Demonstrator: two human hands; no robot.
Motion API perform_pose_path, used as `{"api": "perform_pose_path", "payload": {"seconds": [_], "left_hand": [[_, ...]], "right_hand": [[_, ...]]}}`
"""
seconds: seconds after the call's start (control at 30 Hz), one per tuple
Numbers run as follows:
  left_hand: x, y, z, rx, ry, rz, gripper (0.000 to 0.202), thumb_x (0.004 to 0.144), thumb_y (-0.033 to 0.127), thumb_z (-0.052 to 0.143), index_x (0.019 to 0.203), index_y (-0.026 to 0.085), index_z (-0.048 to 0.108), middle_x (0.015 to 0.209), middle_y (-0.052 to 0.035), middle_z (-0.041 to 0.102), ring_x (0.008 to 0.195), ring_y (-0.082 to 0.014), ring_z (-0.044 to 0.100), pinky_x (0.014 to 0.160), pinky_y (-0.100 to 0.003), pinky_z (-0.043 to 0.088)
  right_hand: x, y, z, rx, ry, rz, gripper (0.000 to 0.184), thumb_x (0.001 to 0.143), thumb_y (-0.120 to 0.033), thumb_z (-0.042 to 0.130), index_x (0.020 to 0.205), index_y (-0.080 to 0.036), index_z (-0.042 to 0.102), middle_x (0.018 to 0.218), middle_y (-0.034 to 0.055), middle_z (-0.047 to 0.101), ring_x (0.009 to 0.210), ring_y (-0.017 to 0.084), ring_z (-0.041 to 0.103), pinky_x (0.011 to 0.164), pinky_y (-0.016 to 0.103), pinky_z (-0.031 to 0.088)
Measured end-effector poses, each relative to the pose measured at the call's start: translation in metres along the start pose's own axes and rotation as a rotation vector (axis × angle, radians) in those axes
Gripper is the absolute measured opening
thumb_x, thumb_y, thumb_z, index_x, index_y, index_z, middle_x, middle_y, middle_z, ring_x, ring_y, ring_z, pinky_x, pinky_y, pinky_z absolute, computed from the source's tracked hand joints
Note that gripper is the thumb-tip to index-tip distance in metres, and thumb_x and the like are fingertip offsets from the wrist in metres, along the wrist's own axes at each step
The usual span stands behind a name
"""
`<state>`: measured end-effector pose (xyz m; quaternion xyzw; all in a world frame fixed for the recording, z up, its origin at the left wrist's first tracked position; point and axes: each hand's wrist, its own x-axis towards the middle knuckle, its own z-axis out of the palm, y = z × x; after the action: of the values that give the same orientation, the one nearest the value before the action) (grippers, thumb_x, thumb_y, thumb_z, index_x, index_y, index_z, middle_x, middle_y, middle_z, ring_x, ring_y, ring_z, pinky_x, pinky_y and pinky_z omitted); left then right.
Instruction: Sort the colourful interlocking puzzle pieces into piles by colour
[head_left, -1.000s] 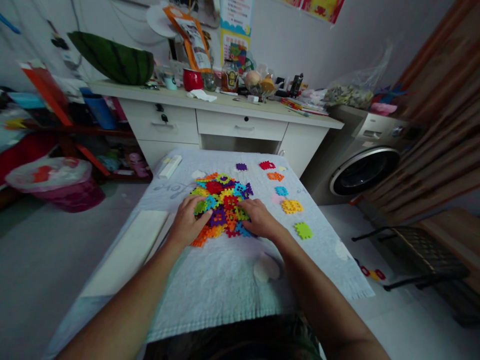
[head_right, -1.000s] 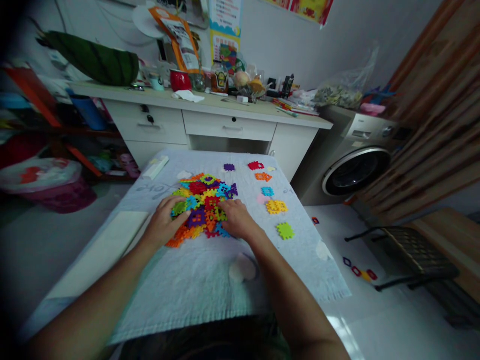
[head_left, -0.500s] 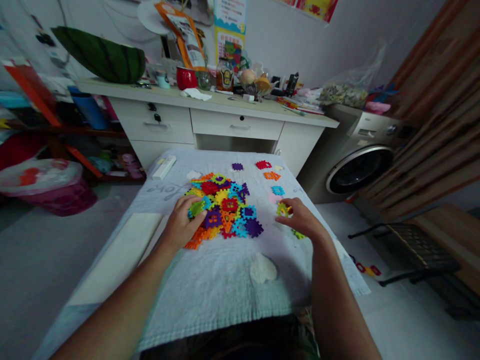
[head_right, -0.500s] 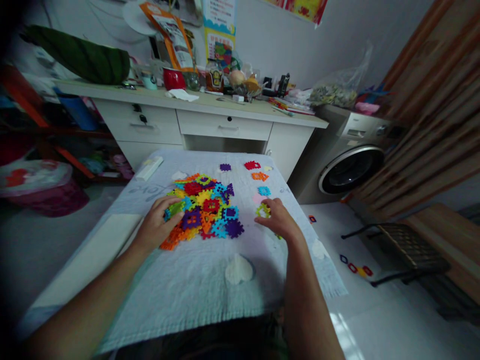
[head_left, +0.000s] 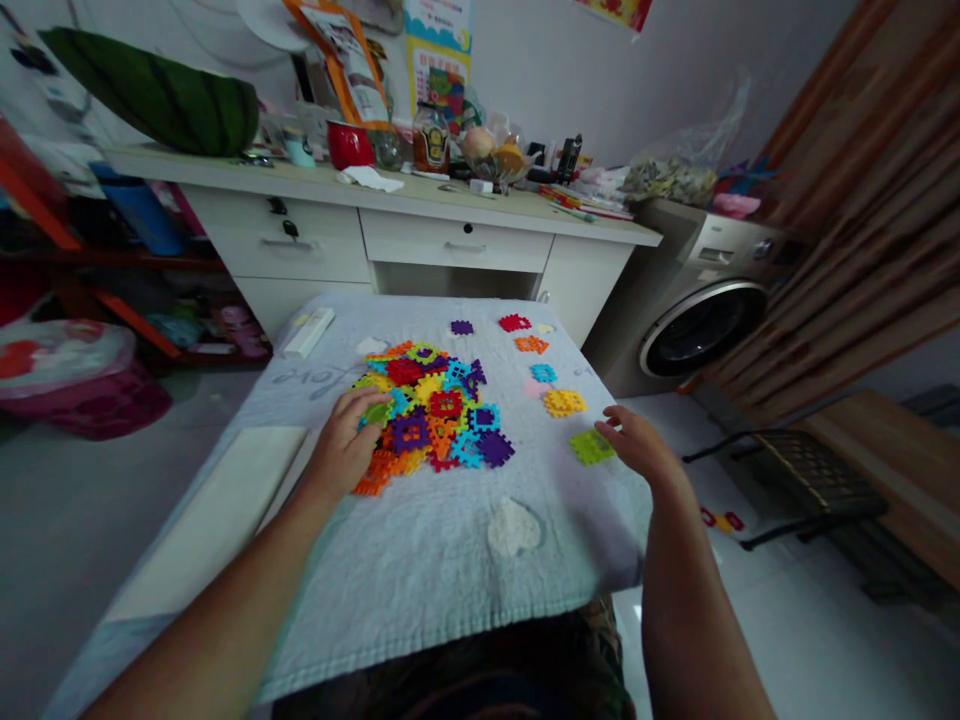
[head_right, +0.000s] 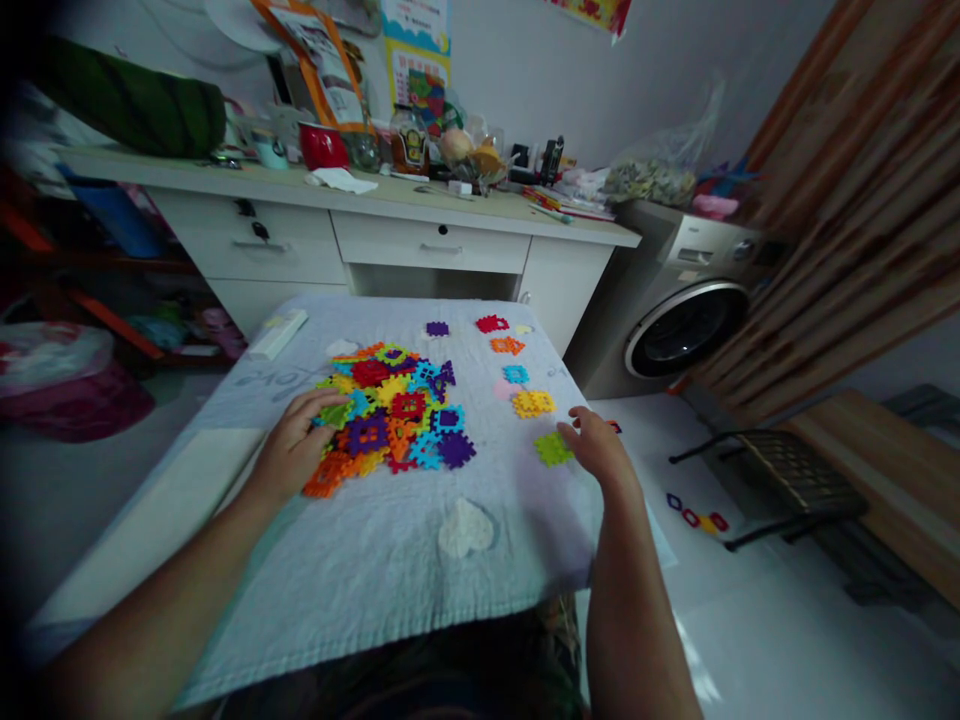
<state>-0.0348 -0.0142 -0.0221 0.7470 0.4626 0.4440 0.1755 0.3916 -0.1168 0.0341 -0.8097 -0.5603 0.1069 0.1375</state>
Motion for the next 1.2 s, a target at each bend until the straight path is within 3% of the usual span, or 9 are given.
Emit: {"api": "perform_pose_path", "payload": {"seconds": [0.1, 0.2, 0.33, 0.43, 0.53, 0.7, 0.97, 1.07, 1.2], "left_hand": [[0.000, -0.002, 0.000, 0.012, -0.016, -0.005, 0.040, 0.074, 0.014, 0.041, 0.107, 0.021, 0.064, 0.126, -0.0065, 0.053, 0.126, -0.0224, 0.049, 0.114, -0.041, 0.035], [0.001, -0.001, -0.002, 0.027, -0.031, -0.010, 0.045, 0.070, 0.011, 0.041, 0.107, 0.021, 0.064, 0.128, -0.0064, 0.052, 0.127, -0.0228, 0.048, 0.115, -0.042, 0.035], [0.001, -0.001, -0.004, 0.052, -0.027, -0.019, 0.049, 0.066, 0.008, 0.041, 0.107, 0.022, 0.064, 0.128, -0.0067, 0.051, 0.129, -0.0234, 0.048, 0.116, -0.044, 0.035], [0.001, -0.003, -0.003, 0.061, -0.035, -0.019, 0.050, 0.065, 0.006, 0.041, 0.107, 0.022, 0.065, 0.128, -0.0069, 0.051, 0.128, -0.0231, 0.048, 0.115, -0.043, 0.036], [0.000, -0.005, -0.002, 0.083, -0.032, -0.022, 0.051, 0.066, 0.006, 0.042, 0.108, 0.022, 0.065, 0.129, -0.0064, 0.050, 0.128, -0.0224, 0.049, 0.114, -0.041, 0.038], [0.000, -0.008, -0.001, 0.149, -0.010, -0.028, 0.046, 0.070, 0.010, 0.044, 0.110, 0.020, 0.064, 0.130, -0.0090, 0.049, 0.125, -0.0251, 0.051, 0.112, -0.042, 0.040], [0.000, -0.009, 0.001, 0.149, -0.028, -0.040, 0.039, 0.078, 0.019, 0.044, 0.114, 0.019, 0.059, 0.125, -0.0107, 0.054, 0.123, -0.0256, 0.052, 0.112, -0.044, 0.039], [0.000, -0.009, 0.002, 0.136, -0.029, -0.037, 0.038, 0.079, 0.020, 0.043, 0.114, 0.020, 0.058, 0.123, -0.0104, 0.056, 0.122, -0.0251, 0.052, 0.111, -0.043, 0.039], [0.000, -0.010, 0.002, 0.134, -0.040, -0.028, 0.038, 0.079, 0.020, 0.043, 0.114, 0.020, 0.058, 0.123, -0.0102, 0.056, 0.121, -0.0243, 0.053, 0.110, -0.042, 0.039]], "right_hand": [[0.004, -0.025, -0.001, 0.041, 0.036, -0.098, 0.030, 0.093, -0.028, 0.052, 0.118, -0.014, 0.061, 0.105, 0.0113, 0.070, 0.088, 0.019, 0.066, 0.076, 0.028, 0.046], [0.009, -0.064, 0.008, 0.112, -0.023, -0.312, 0.028, 0.091, -0.027, 0.055, 0.116, -0.015, 0.061, 0.106, 0.0097, 0.069, 0.088, 0.018, 0.065, 0.079, 0.029, 0.047], [0.015, -0.113, 0.037, 0.127, -0.050, -0.567, 0.034, 0.086, -0.024, 0.062, 0.119, -0.015, 0.061, 0.117, 0.0121, 0.066, 0.109, 0.022, 0.060, 0.097, 0.034, 0.043], [0.019, -0.132, 0.059, 0.097, -0.048, -0.584, 0.041, 0.083, -0.019, 0.062, 0.124, -0.013, 0.058, 0.127, 0.0150, 0.062, 0.118, 0.024, 0.055, 0.104, 0.037, 0.038], [0.022, -0.134, 0.071, 0.089, -0.069, -0.528, 0.041, 0.080, -0.012, 0.061, 0.121, -0.012, 0.060, 0.116, 0.0142, 0.065, 0.107, 0.022, 0.059, 0.097, 0.034, 0.042], [0.024, -0.128, 0.072, 0.205, -0.067, -0.451, 0.032, 0.076, -0.008, 0.060, 0.107, -0.015, 0.065, 0.092, 0.0050, 0.065, 0.082, 0.015, 0.057, 0.076, 0.026, 0.042], [0.038, -0.116, 0.058, 0.475, -0.201, -0.350, 0.019, 0.078, -0.021, 0.061, 0.095, -0.017, 0.066, 0.069, -0.0034, 0.056, 0.063, 0.011, 0.051, 0.058, 0.021, 0.037], [0.062, -0.107, 0.044, 0.505, -0.121, -0.273, 0.022, 0.077, -0.024, 0.060, 0.096, -0.016, 0.067, 0.068, -0.0029, 0.058, 0.063, 0.012, 0.053, 0.059, 0.022, 0.039], [0.096, -0.094, 0.022, 0.311, 0.134, -0.102, 0.023, 0.075, -0.022, 0.057, 0.091, -0.014, 0.071, 0.075, 0.0033, 0.066, 0.070, 0.015, 0.058, 0.065, 0.025, 0.041]]}}
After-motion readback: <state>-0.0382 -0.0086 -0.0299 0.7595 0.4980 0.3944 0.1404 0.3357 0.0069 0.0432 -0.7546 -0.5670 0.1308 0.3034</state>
